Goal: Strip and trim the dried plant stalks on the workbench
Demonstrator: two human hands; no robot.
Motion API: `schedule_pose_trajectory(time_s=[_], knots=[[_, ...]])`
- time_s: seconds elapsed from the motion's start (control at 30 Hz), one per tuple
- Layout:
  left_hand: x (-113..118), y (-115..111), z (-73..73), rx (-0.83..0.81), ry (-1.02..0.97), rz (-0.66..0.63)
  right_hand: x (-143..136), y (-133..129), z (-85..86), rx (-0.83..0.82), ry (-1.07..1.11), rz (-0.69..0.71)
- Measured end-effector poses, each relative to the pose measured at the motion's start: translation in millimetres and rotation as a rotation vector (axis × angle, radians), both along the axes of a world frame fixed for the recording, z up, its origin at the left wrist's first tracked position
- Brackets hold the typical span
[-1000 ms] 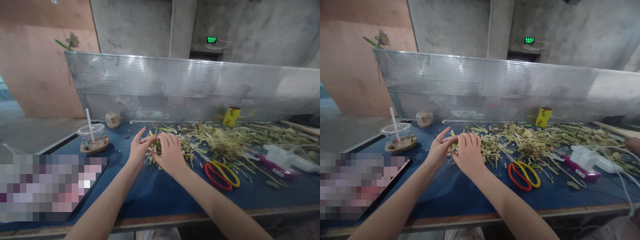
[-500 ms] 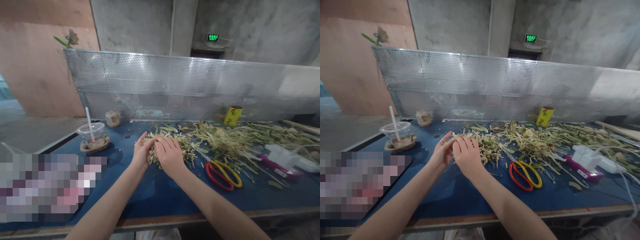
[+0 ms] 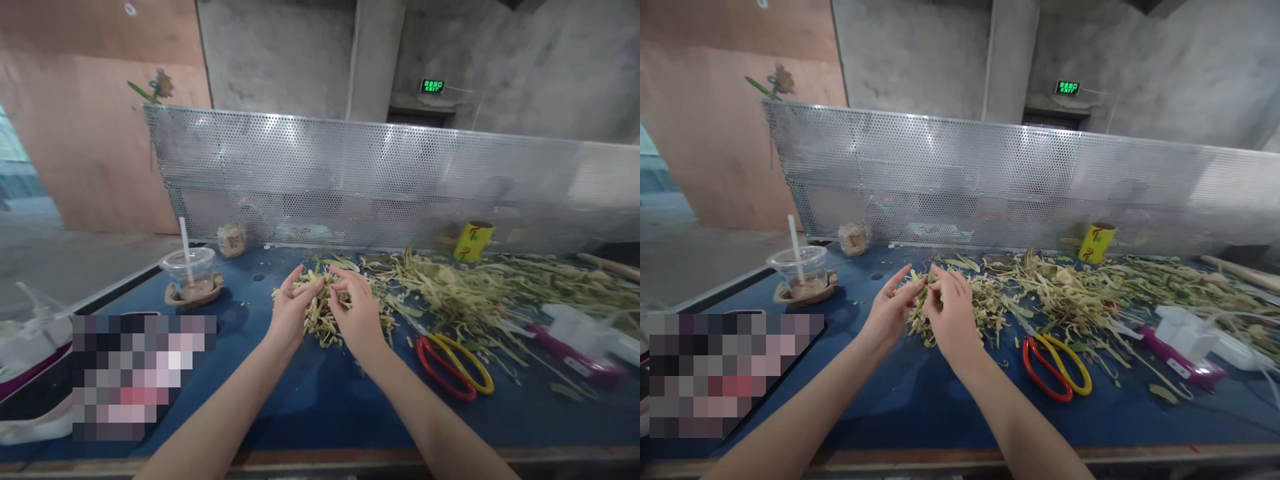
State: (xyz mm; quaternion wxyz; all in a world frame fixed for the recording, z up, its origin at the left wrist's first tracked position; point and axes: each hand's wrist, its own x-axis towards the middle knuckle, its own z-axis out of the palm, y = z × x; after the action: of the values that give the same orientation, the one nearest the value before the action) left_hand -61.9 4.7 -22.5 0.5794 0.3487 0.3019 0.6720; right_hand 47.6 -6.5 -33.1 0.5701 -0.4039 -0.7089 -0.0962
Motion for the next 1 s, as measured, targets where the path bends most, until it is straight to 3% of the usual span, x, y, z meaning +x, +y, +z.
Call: schedule_pose_trajectory(time_s=[0.17, 0.3, 0.43, 0.67, 0.9, 1.0], knots=[[1, -1, -1.3, 0.016, 0.044, -0.002, 2, -5, 7.0, -0.240, 0.144, -0.029], [0, -3, -0.8, 0.110, 0.151, 0.033, 3, -8, 11.5, -0.318, 0.192, -0.014], [0, -4, -1.3, 0.195, 0.217, 0.087, 5, -7, 14.5, -0.255, 0.218, 0.005], [2, -4, -6.7, 0.276, 0.273, 0.103, 7, -1, 11.3, -0.096, 0.063, -0.092], [6, -5, -5.5, 0.195, 0.178, 0.114, 6, -4, 9.1, -0.008, 0.114, -0.079], [5, -3, -4.8, 0.182, 0.167, 0.100, 7, -4, 10.1, -0.054, 0.147, -0.028]])
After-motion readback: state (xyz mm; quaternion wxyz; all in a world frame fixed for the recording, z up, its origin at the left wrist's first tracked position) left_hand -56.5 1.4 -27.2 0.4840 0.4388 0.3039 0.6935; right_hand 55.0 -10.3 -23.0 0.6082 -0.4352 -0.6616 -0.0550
